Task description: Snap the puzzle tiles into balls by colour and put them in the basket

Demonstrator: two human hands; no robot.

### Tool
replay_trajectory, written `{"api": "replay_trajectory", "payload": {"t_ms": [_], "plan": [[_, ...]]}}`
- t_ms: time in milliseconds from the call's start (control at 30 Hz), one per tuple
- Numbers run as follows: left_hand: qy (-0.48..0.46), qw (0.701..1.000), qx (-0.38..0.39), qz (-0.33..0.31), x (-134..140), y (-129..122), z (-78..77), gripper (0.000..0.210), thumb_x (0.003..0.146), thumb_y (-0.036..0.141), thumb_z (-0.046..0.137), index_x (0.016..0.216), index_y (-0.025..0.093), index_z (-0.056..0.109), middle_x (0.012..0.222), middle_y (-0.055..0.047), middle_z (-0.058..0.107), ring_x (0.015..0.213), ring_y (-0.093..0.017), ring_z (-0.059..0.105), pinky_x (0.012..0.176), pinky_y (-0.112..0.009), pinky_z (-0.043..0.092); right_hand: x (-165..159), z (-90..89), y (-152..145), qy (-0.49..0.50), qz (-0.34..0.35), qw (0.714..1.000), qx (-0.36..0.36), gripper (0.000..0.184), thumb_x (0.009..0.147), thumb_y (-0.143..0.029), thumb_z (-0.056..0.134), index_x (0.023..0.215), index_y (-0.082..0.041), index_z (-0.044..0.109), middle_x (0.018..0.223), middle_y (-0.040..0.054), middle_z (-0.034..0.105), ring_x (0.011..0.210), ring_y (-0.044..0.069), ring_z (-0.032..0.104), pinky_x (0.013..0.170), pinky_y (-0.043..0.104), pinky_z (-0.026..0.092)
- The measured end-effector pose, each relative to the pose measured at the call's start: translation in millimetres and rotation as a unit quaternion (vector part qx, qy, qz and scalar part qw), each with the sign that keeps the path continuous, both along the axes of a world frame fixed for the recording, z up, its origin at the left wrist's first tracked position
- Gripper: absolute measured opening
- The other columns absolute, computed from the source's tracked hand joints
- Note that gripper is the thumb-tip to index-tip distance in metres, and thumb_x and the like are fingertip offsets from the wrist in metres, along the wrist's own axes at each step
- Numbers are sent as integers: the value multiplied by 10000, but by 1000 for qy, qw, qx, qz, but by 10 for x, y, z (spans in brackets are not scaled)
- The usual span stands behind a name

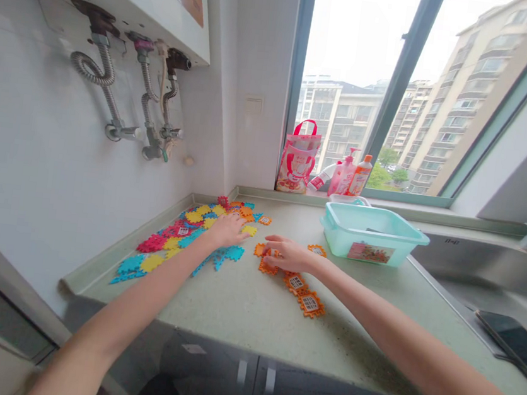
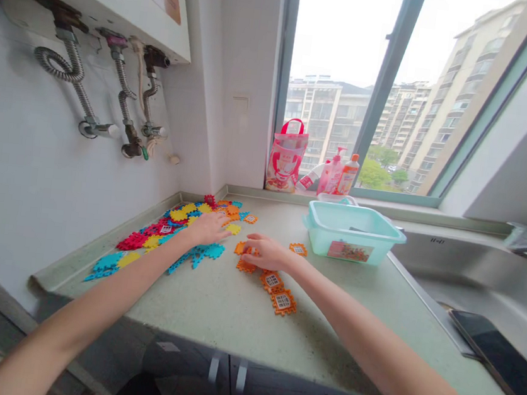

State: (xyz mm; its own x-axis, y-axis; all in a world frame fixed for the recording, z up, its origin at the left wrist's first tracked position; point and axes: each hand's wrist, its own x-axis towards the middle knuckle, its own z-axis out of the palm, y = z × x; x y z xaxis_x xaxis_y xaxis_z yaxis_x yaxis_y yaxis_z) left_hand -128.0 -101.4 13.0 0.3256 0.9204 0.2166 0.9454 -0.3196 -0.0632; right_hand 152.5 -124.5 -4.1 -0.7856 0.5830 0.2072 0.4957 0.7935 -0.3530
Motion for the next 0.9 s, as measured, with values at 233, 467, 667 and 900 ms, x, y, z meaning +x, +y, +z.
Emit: {"api": "replay_trajectory", "payload": {"t_ms": [233, 467, 667, 900], "plan": [[-16, 999, 32, -4, -13, 251, -232, 440, 1069, 439, 436, 1331, 210, 704, 1489, -153, 631, 1427, -344, 513, 1210, -578, 337, 42, 5, 300, 42, -60, 995, 70, 314, 1033, -356, 614, 1290, -223, 738, 1447, 140, 672, 1333, 279, 645, 1153, 439, 481], [-49, 972, -1, -230, -25, 85, -119, 316, 966, 332, 616, 1206, 303, 820, 1313, -64, 731, 1270, -266, 625, 1179, -436, 428, -858, 170, 1086, 17, -135, 985, 106, 404, 1040, -338, 586, 1410, -196, 667, 1440, 134, 687, 1348, 263, 634, 1146, 360, 465], [-88, 976, -82, -181, -229, -16, 56, 273, 901, 496, 694, 895, 299, 882, 920, -36, 818, 880, -228, 727, 887, -344, 551, -1345, 63, 1189, -29, -169, 979, 109, 357, 1016, -508, 600, 1236, -268, 748, 1268, 89, 768, 1136, 262, 725, 984, 361, 540], [-44, 998, 50, 2, -401, 77, 0, 613, 893, 769, 614, 1036, 210, 823, 1091, -155, 791, 1079, -348, 704, 998, -472, 510, -1132, -87, 914, -59, -119, 982, 131, 304, 1065, -430, 540, 1216, -284, 761, 1268, 83, 766, 1171, 254, 700, 1051, 391, 480]]}}
